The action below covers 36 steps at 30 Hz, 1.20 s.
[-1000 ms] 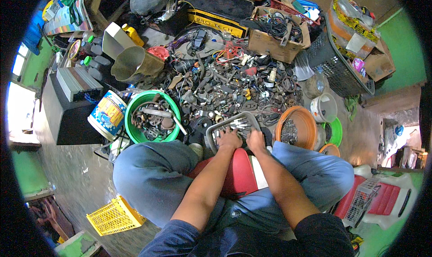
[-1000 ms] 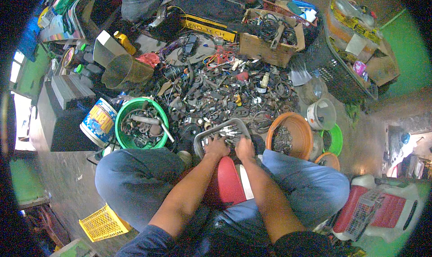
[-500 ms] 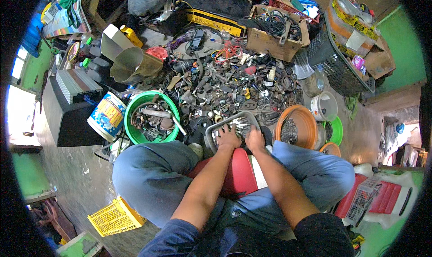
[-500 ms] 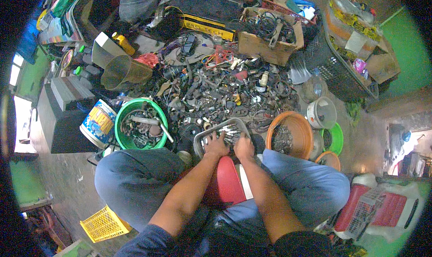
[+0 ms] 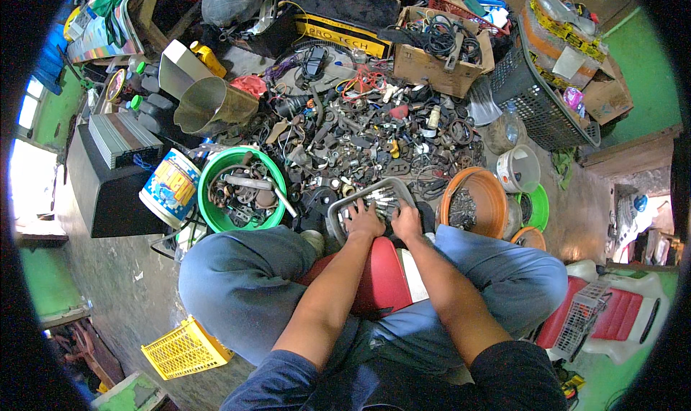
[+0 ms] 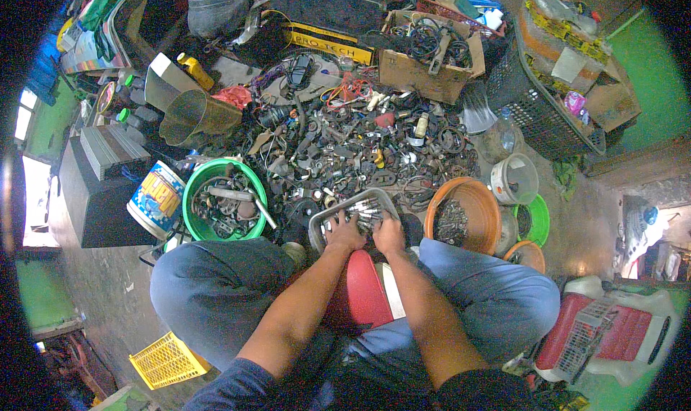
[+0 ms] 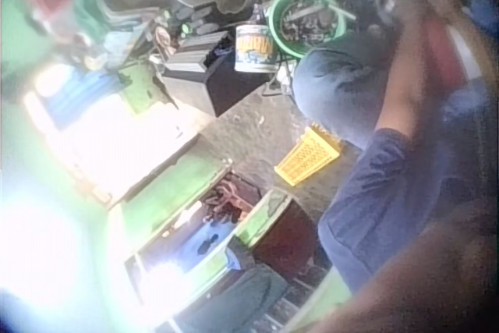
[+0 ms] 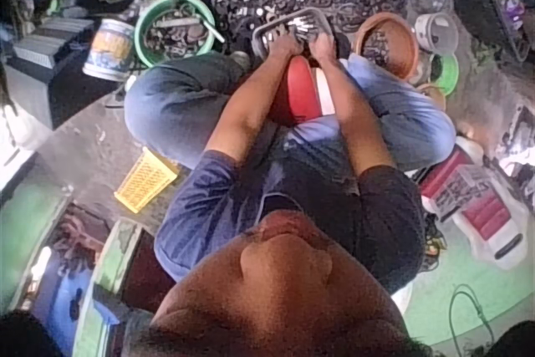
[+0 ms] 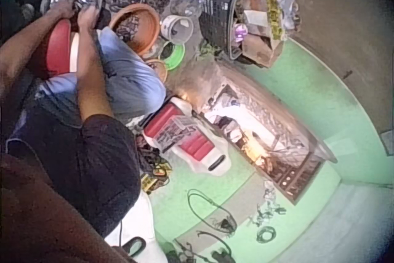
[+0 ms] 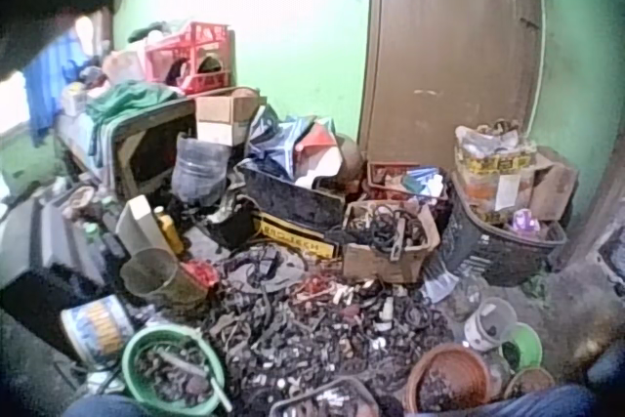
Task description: The person sorts through metal parts in a tray, then picks up a carburetor and removes small internal components by hand.
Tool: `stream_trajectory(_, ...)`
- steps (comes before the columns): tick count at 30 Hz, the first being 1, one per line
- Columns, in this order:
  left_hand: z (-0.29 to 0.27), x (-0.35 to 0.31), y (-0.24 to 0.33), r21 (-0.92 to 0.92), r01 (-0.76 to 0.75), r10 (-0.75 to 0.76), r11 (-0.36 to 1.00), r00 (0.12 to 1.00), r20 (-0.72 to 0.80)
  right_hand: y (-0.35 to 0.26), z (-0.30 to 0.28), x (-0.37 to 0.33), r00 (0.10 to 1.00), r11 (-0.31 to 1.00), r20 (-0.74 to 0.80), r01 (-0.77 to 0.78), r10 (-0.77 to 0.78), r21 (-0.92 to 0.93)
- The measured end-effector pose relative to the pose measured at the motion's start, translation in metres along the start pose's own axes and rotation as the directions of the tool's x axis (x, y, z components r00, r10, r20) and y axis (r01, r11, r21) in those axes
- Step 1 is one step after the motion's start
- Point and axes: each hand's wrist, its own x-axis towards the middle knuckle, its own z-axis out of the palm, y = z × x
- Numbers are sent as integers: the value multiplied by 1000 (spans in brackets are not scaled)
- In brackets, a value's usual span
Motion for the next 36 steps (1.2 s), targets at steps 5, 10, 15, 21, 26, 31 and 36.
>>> stream_trajectory(5, 1, 1, 0, -8, 3, -3, 1000, 1000, -14, 11, 6, 3, 996, 996, -25, 81, -80, 34)
stream_trajectory(10, 1, 1, -2, -14, 11, -11, 1000, 1000, -15, 13, 7, 3, 996, 995, 8, 92, -93, 46)
stream_trajectory(15, -1, 1, -1, -16, 26, -27, 1000, 999, -20, 17, 7, 5, 989, 989, 15, 148, -148, 27)
stream_trajectory(21, -7, -5, 0, -58, 21, -23, 998, 999, -33, 14, 7, 2, 971, 970, -4, 240, -240, -35)
stream_trajectory(26, -5, -1, -4, -68, -17, 0, 998, 970, -243, 2, 7, 1, 965, 966, -92, 234, -245, -108)
stream_trajectory(31, -16, -2, 4, -161, -232, 82, 959, 774, -628, -4, 9, 7, 924, 944, -200, 329, -325, -18)
stream_trajectory(36, -39, 8, 3, -429, -336, -144, 839, 622, -770, -33, 12, 29, 829, 899, -459, 419, -319, 132)
